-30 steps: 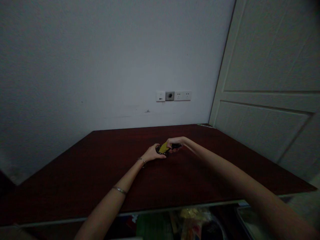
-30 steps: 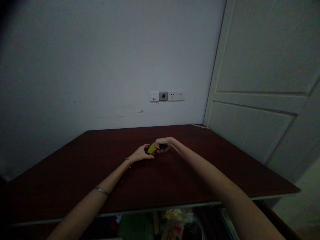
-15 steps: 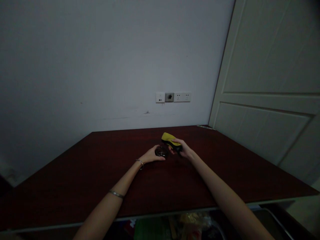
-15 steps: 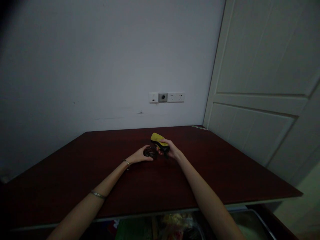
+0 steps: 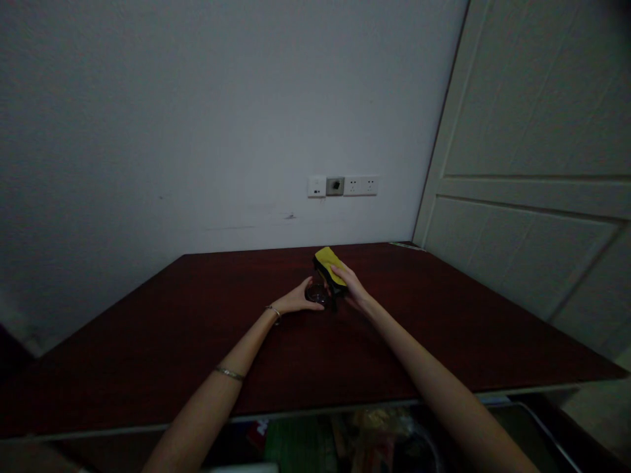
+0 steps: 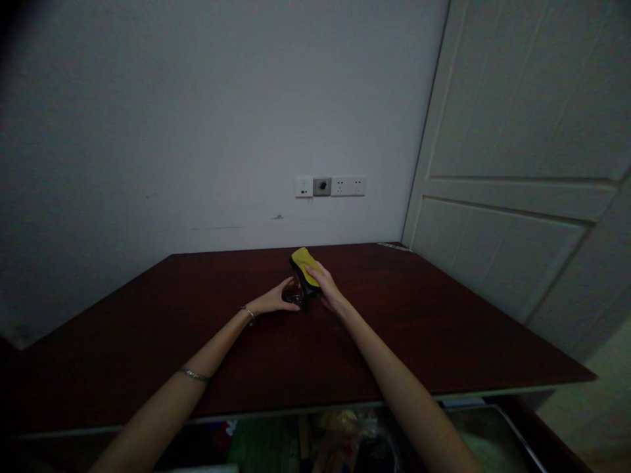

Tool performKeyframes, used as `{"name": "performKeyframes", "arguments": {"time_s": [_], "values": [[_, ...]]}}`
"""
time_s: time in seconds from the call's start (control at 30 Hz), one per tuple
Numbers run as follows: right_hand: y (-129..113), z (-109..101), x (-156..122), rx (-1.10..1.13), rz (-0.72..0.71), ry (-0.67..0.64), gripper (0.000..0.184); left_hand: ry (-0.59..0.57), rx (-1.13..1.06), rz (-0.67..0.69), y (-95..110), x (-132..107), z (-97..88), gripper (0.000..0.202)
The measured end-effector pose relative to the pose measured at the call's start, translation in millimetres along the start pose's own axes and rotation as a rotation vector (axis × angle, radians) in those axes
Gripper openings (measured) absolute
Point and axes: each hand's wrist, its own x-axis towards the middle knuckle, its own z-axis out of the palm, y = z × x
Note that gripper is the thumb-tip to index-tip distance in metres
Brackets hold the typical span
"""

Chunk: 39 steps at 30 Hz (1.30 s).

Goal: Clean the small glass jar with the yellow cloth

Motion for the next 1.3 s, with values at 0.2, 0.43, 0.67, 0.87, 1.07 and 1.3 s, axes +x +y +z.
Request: {"name": "performKeyframes", "arguments": {"time_s": [0.2,0.43,0.67,0.87,1.07,1.3], "values": [[7,0,2,-0.027,-0.032,-0.015,0.04,0.155,-0.307,-0.008,30,0,-13.4,0.05],[17,8,1,-0.116,-0.011,-0.003,0.04,0.208,-0.442,0.067,55,-2,0.0,0.042],[23,8,5,-0.172,-0.015,0.054,0.035,0.432,-0.418,0.077,57,-1,13.6,0.039],[6,-8,7,-0.221,0.058,0.054,0.028,0.78,-0.397,0.234,72,3,8.7,0.031],[6,-35,13,-0.3,-0.079,0.026,0.052,0.896,0.101,0.408,82,-6,-21.0,0.034],[47,-36,10,-0.547,-0.002,-0.191,0.105,0.118,0.798,0.573,80,-7,-28.9,0.032]]}}
